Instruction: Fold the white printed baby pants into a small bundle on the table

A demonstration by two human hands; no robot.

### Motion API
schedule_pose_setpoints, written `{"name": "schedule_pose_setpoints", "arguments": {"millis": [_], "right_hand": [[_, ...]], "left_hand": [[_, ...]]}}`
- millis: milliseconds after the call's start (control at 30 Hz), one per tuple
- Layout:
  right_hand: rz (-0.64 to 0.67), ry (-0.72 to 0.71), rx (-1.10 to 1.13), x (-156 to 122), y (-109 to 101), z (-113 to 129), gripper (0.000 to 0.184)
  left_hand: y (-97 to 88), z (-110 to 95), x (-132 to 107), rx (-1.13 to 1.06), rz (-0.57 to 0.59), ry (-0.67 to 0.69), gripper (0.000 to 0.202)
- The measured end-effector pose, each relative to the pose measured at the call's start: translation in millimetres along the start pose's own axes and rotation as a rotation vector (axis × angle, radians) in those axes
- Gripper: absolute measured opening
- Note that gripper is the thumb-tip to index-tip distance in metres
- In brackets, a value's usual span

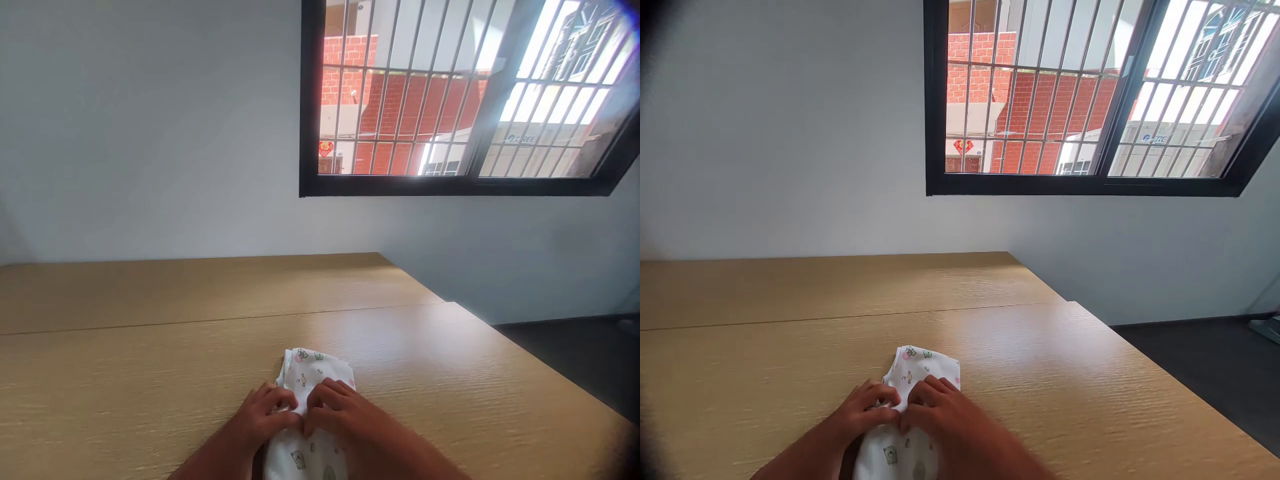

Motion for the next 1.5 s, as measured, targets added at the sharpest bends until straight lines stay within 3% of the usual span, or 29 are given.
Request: {"name": "schedule_pose_setpoints", "arguments": {"millis": [133,333,467,567,667,733,800,900,1000,1067,1133,1200,1267,1333,1400,1500], "right_hand": [[-0.036,-0.052,0.005,0,-1,0,0.052],[-0.216,0.015,-0.045,2,-10,-1,0.020],[-0.326,0.100,0.016,1,-16,-6,0.009],[-0.379,0.038,0.100,1,-13,-2,0.018],[-0.419,-0.084,0.150,1,-10,9,0.026],[-0.476,-0.082,0.164,1,-13,13,0.025],[-0.510,-0.023,0.171,1,-17,12,0.030],[-0.466,-0.012,0.148,2,-17,8,0.041],[-0.400,-0.060,0.114,4,-11,3,0.034],[-0.382,-0.001,0.118,6,-6,-3,0.025],[-0.390,0.116,0.130,9,-3,-10,0.015],[-0.408,0.213,0.146,13,-1,-20,0.025],[-0.425,0.271,0.168,17,0,-29,0.037],[-0.449,0.299,0.185,19,0,-37,0.036],[-0.551,0.297,0.178,18,-3,-38,0.021],[-0.786,0.137,0.112,8,-9,-23,0.008]], "left_hand": [[-7.4,-4,4,-0.027,-0.091,-0.042,0.048],[-10.4,3,7,-0.004,-0.169,-0.118,0.022],[-10.5,3,7,0.093,-0.245,-0.059,0.036],[-3.0,-3,11,0.226,-0.171,0.069,0.046],[6.2,-7,15,0.340,-0.070,0.128,0.022],[8.2,-6,15,0.330,-0.084,0.110,0.011],[7.2,-2,13,0.283,-0.137,0.061,0.013],[5.2,2,11,0.242,-0.167,0.030,0.009],[3.0,-2,14,0.297,-0.086,0.095,0.006],[-0.9,-6,16,0.318,-0.030,0.110,0.011],[-6.1,-7,16,0.260,-0.021,0.084,0.013],[-9.3,-2,13,0.125,-0.049,0.007,0.010],[-9.8,8,6,0.008,-0.138,-0.123,0.008],[-7.4,17,-1,-0.058,-0.240,-0.268,0.013],[-4.2,21,-4,-0.098,-0.308,-0.338,0.025],[-3.7,17,1,-0.113,-0.369,-0.308,0.018]]}}
Point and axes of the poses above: each hand's wrist, its own x-axis towards the middle knuckle, its own y-axis out of the palm, z = x × y, the point moved 3 cm from there along x, towards the middle knuckle, and after that the axes turned 8 degrees about y, right-handed, at the moved point
